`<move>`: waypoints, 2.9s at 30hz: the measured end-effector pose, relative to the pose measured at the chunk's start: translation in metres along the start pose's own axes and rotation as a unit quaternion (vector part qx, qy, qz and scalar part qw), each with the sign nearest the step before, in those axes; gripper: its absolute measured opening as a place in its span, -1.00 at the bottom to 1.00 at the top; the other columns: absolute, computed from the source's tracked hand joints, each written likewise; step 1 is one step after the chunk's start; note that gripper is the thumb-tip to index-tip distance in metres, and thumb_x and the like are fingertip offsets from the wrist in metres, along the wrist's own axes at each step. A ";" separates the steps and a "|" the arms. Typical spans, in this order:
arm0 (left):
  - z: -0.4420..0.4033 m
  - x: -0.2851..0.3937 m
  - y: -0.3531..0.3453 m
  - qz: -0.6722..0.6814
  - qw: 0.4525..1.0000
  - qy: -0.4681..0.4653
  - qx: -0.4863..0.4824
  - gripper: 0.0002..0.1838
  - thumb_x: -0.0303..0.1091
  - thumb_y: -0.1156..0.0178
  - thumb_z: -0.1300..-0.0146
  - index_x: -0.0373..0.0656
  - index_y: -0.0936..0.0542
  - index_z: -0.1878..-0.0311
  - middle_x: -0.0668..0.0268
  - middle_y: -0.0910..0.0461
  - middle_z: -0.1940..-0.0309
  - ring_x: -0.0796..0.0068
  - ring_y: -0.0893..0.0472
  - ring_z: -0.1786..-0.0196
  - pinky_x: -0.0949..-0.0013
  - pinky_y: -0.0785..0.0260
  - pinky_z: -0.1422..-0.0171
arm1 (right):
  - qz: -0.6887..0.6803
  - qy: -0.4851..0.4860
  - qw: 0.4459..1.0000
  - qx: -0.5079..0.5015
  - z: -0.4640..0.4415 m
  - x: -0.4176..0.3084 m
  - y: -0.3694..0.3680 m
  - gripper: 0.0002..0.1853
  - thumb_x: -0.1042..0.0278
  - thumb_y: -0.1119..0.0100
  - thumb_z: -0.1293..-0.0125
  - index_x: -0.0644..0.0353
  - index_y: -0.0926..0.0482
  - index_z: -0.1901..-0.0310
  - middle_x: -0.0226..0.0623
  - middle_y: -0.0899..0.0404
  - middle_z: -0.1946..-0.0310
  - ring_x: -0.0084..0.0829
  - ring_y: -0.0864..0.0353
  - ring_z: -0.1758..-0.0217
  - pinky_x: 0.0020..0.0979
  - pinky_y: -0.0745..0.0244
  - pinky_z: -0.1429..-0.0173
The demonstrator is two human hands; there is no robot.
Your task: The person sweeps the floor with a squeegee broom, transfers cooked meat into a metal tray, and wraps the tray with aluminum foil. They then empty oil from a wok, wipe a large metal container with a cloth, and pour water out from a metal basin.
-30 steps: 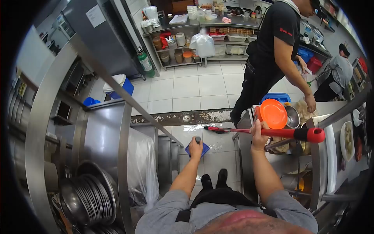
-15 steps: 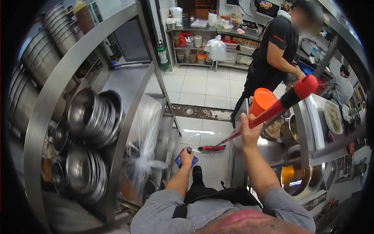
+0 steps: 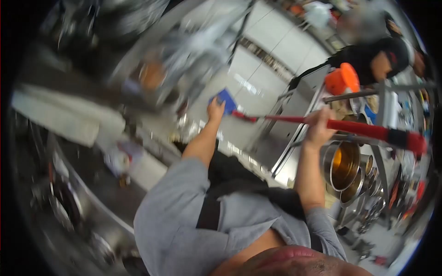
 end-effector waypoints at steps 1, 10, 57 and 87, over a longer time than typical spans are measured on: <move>0.000 -0.002 0.009 -0.006 0.995 0.071 -0.065 -0.53 -0.11 -0.35 0.01 -0.07 -0.55 0.02 0.00 -0.61 0.21 -0.05 -0.56 0.11 0.09 -0.38 -0.02 | 0.033 -0.006 0.999 -0.006 0.007 -0.012 -0.006 -0.62 0.32 -0.01 -0.38 0.12 -0.25 0.62 -0.48 -0.24 0.78 -0.62 -0.20 0.73 -0.52 -0.20 0.59; 0.017 -0.085 0.024 0.045 0.971 0.234 -0.005 -0.60 -0.22 -0.36 0.03 -0.08 -0.56 0.09 0.08 -0.63 0.23 0.04 -0.60 0.13 0.17 -0.42 0.01 | -0.060 0.004 0.990 -0.126 0.029 -0.017 -0.039 -0.58 0.23 0.11 -0.43 0.10 -0.13 0.61 -0.46 -0.07 0.83 -0.60 -0.03 0.79 -0.52 -0.06 0.67; 0.375 -0.253 0.338 -0.030 0.860 0.506 -0.054 -0.39 -0.13 -0.23 -0.01 -0.14 -0.44 -0.17 0.05 -0.54 -0.03 0.15 -0.53 -0.09 0.27 -0.36 -0.21 | 0.085 0.102 0.874 -0.467 -0.007 0.059 -0.256 -0.88 0.47 -0.14 -0.12 0.30 -0.46 0.33 -0.24 -0.61 0.48 -0.43 -0.60 0.34 -0.47 -0.44 0.11; 0.465 -0.267 0.344 -0.055 0.847 0.529 0.012 -0.41 -0.15 -0.26 0.00 -0.19 -0.47 -0.13 0.03 -0.59 0.06 0.17 -0.60 0.04 0.29 -0.39 -0.15 | 0.418 0.159 0.754 -0.481 0.146 0.126 -0.266 -0.50 -0.18 0.04 -0.30 0.10 -0.45 0.01 -0.10 -0.63 0.21 -0.01 -0.58 0.06 -0.12 -0.41 -0.01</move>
Point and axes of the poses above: each hand's wrist, its own z-axis away from the middle knuckle, its own y-axis out of the back of the hand, x = y × z, the point moved 1 cm from there along -z, towards the middle knuckle
